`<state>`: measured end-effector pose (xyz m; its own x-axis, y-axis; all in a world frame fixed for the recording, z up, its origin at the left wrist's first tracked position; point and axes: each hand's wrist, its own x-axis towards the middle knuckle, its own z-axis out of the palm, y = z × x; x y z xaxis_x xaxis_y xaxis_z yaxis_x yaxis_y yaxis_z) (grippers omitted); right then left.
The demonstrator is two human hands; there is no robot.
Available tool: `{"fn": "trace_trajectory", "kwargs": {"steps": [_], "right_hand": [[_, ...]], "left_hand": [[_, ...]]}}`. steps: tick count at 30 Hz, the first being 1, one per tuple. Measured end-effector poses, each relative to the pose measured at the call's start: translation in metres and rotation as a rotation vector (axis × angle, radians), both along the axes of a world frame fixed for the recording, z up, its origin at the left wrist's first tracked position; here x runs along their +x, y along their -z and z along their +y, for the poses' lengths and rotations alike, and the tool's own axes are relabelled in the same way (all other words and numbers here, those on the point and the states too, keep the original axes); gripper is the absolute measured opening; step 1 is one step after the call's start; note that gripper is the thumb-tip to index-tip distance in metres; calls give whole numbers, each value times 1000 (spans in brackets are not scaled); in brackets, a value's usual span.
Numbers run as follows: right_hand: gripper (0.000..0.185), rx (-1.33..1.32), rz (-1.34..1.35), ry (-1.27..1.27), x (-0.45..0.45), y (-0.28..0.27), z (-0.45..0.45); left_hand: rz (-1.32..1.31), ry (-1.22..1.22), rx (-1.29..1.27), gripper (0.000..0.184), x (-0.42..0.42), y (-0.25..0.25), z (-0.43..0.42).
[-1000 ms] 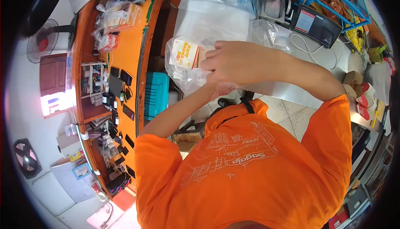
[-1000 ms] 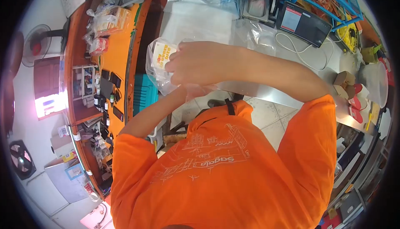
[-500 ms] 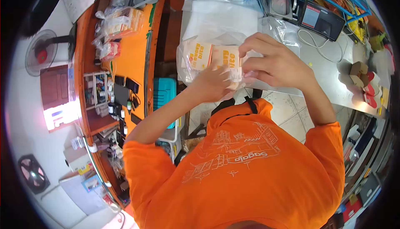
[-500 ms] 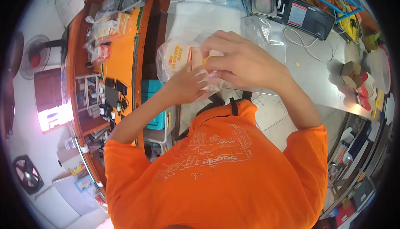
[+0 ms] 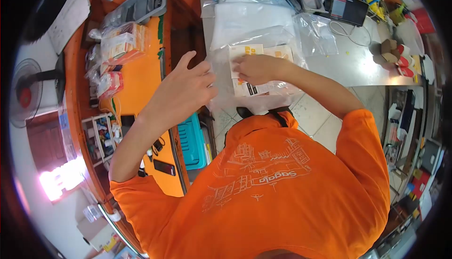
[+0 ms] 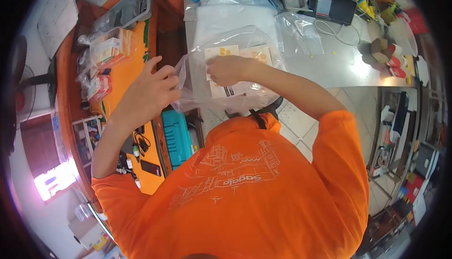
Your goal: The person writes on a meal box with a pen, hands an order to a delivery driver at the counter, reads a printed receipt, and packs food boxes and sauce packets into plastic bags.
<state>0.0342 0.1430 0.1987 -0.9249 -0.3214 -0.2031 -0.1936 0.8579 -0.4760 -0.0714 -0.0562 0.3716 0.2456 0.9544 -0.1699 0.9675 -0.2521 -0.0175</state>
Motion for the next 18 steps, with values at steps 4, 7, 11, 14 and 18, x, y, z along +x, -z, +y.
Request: {"fn": "trace_trajectory", "kwargs": {"steps": [4,7,11,14,18], "right_hand": [[52,343,196,126,-11,19,-9],[62,219,-150,88,-16,-3,1],[69,308,-107,-9,-21,-5,4],[74,281,-149,26,-27,-1,2],[80,213,59,56,-21,24,11]], "left_hand": [[-30,57,43,4,-8,-1,-9],[-12,80,95,6,-12,7,-15],[24,96,228,2,-15,20,-13],[35,76,267,1,-16,26,-9],[-8,45,260,1,-17,28,-6]]}}
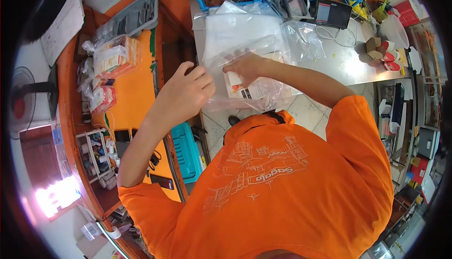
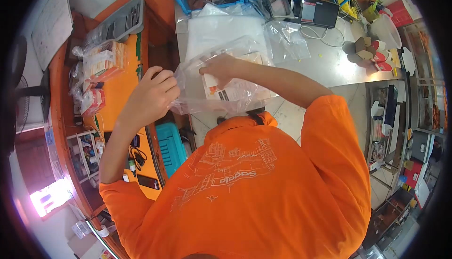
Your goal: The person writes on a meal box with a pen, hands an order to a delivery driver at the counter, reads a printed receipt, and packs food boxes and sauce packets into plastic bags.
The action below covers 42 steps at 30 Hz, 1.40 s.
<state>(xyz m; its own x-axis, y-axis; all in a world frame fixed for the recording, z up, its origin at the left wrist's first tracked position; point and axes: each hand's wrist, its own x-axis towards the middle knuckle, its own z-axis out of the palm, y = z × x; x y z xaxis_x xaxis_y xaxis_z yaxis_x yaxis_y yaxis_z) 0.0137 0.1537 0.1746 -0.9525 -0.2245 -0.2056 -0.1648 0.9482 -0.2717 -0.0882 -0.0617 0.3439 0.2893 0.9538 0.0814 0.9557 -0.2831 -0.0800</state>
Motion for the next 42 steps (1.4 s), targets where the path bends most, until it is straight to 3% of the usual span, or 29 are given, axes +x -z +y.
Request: {"fn": "trace_trajectory", "kwargs": {"steps": [6,9,11,13,15,17,18,21,24,29,33,36,39,42], "right_hand": [[85,-24,-330,7,-7,-30,5],[92,192,-78,-12,17,-25,20],[90,194,13,-10,32,-39,21],[79,-16,166,-32,36,-58,34],[59,-438,374,-91,38,-82,53],[27,-769,134,180,28,-123,95],[17,-719,355,370,14,-117,113],[17,-537,665,546,-66,-52,187],[18,-325,754,737,-155,18,240],[20,157,684,716,-226,47,262],[22,-17,270,686,-232,24,272],[23,-124,529,702,-238,55,285],[15,-331,648,736,-240,59,296],[9,-547,644,712,-232,53,298]], "left_hand": [[-22,-46,-3,11,6,-9,10],[-114,-79,-51,16,6,-15,13],[-175,-144,-59,23,10,-27,17],[-273,-230,-18,31,12,-44,13],[-413,-332,68,41,7,-61,2],[-446,-376,191,44,-4,-62,-11],[-464,-397,253,46,-11,-63,-13],[-497,-381,288,39,-21,-63,5],[-532,-350,305,35,-32,-58,29],[-722,-495,382,27,-55,-23,56],[-867,-615,376,24,-72,5,77],[-959,-612,381,23,-83,19,105],[-1261,-657,362,13,-91,35,144],[-1610,-739,314,16,-115,74,191]]}}
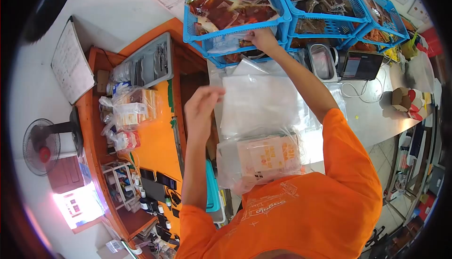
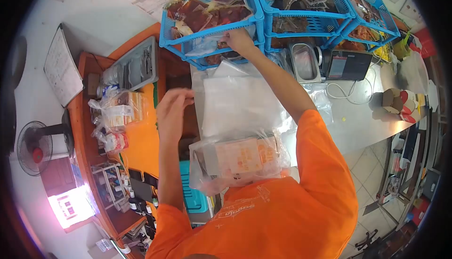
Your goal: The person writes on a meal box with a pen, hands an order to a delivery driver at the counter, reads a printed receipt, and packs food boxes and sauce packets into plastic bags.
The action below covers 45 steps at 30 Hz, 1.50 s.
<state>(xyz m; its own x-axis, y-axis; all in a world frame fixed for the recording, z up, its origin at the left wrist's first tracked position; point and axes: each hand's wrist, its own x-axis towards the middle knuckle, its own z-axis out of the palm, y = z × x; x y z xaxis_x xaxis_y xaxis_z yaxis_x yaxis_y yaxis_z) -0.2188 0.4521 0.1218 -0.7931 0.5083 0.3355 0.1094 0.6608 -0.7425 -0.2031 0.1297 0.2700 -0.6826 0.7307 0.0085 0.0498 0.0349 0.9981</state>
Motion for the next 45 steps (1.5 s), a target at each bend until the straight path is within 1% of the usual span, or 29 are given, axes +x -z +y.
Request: {"fn": "trace_trajectory", "kwargs": {"steps": [2,3,4,6,7,8,10,11,14,16,17,19,22,25,26,28,31,34,37,40,41,42,43,44,45], "right_hand": [[10,238,156,114,8,3,-9],[10,358,233,171,16,3,-16],[9,448,216,131,27,-1,-26],[8,634,189,54,57,-15,-52],[9,640,213,-142,75,-18,-67],[12,640,233,-337,88,-20,-80],[12,479,338,-481,95,-25,-91],[12,392,388,-552,96,-26,-95],[17,312,210,-34,58,-19,-63],[25,487,94,180,29,-14,-42],[21,481,-53,140,19,-14,-35],[13,466,-348,56,6,-14,-24],[10,412,-305,13,0,-14,-16],[11,222,-263,29,3,-26,-13],[11,215,-184,32,3,-20,-10],[12,197,-27,43,1,-1,-5],[13,134,-226,5,5,-15,-6],[14,187,18,26,1,2,-4],[12,127,-53,98,11,-4,-10],[8,542,267,188,32,-12,-22],[10,590,307,156,40,-12,-27],[11,640,352,123,46,-11,-31],[13,690,396,86,53,-11,-36],[13,706,383,-47,65,-8,-43],[14,721,371,-178,77,-5,-50]], "left_hand": [[-511,-21,31,26,-14,26,34],[-723,-35,59,30,-21,45,49],[-935,-49,92,33,-26,58,63],[-1077,-58,15,34,-23,55,89],[-1149,-63,-24,34,-23,54,98],[-1091,27,6,34,-29,73,100],[-975,198,65,34,-44,145,92],[-961,170,56,31,-44,162,84],[-816,66,-292,27,-18,143,68],[-761,114,-415,25,-16,137,60],[-732,137,-476,25,-18,135,58],[-706,150,-438,28,-22,133,55],[-697,117,-384,28,-25,132,53],[-712,66,-323,22,-22,125,55],[-720,52,-304,19,-20,122,57],[-746,30,-276,20,-15,117,62],[-767,10,-237,22,-12,119,67],[-805,20,-178,23,-13,121,71],[-831,25,-134,24,-14,120,77],[-892,48,-80,27,-18,136,82],[-920,59,-60,29,-19,142,82],[-983,55,5,30,-18,137,84],[-1045,48,73,32,-16,132,85],[-1111,39,138,33,-13,123,85],[-1129,22,138,32,-11,109,85]]}}
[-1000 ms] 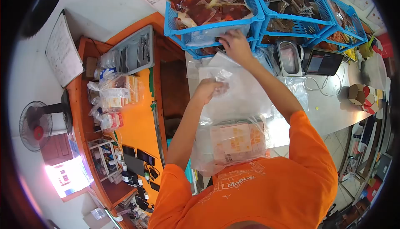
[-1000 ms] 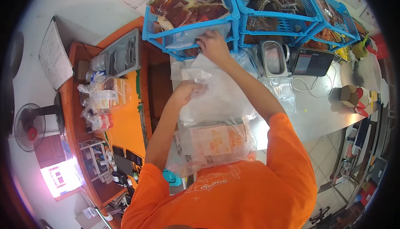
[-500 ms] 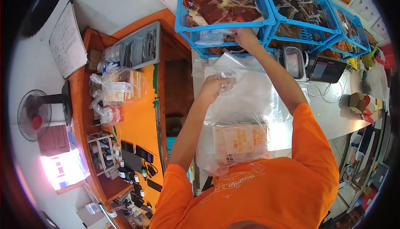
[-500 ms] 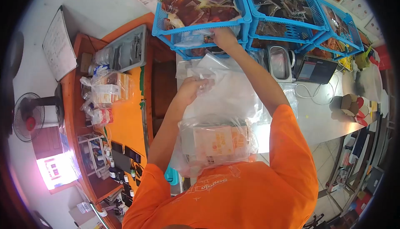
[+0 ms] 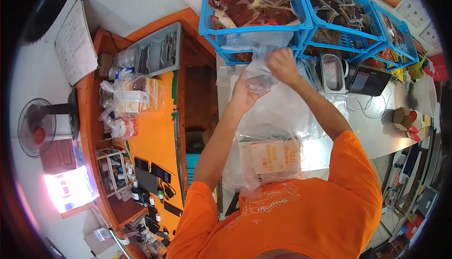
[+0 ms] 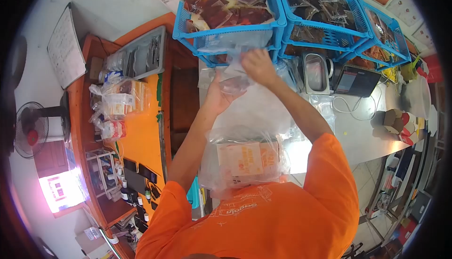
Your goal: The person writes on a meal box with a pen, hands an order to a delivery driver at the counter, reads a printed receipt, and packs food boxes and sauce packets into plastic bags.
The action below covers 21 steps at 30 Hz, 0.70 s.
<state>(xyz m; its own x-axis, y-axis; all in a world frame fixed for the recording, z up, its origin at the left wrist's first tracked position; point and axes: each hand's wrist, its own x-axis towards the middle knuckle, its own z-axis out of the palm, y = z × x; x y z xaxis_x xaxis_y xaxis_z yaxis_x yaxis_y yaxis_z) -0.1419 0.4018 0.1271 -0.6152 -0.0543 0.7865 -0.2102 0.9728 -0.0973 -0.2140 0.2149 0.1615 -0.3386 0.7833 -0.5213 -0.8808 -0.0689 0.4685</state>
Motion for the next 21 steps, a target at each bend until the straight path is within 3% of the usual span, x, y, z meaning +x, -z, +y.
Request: {"fn": "trace_trajectory", "kwargs": {"steps": [1,3,4,7,9,11,14,17,21], "right_hand": [[14,41,-52,-110,9,1,-8],[13,-76,-259,-327,26,-9,-28],[12,-137,-363,-435,31,-12,-33],[15,-414,-316,-330,22,-3,-23],[18,-495,-210,11,-5,-16,-10],[15,-340,7,236,-41,-21,11],[18,-259,-356,537,-67,0,27],[21,-192,-558,482,-77,6,41],[14,-422,-556,407,-72,-7,40]], "left_hand": [[-18,-11,-7,31,2,-17,1],[21,11,-37,29,0,-4,0],[82,44,-59,27,-7,32,-3],[235,78,-214,24,-4,50,-5],[275,96,-291,24,3,45,-5],[271,125,-314,25,6,37,-6],[253,158,-271,25,7,40,-8],[298,163,-295,28,2,43,-12],[283,130,-276,28,2,37,-16]]}}
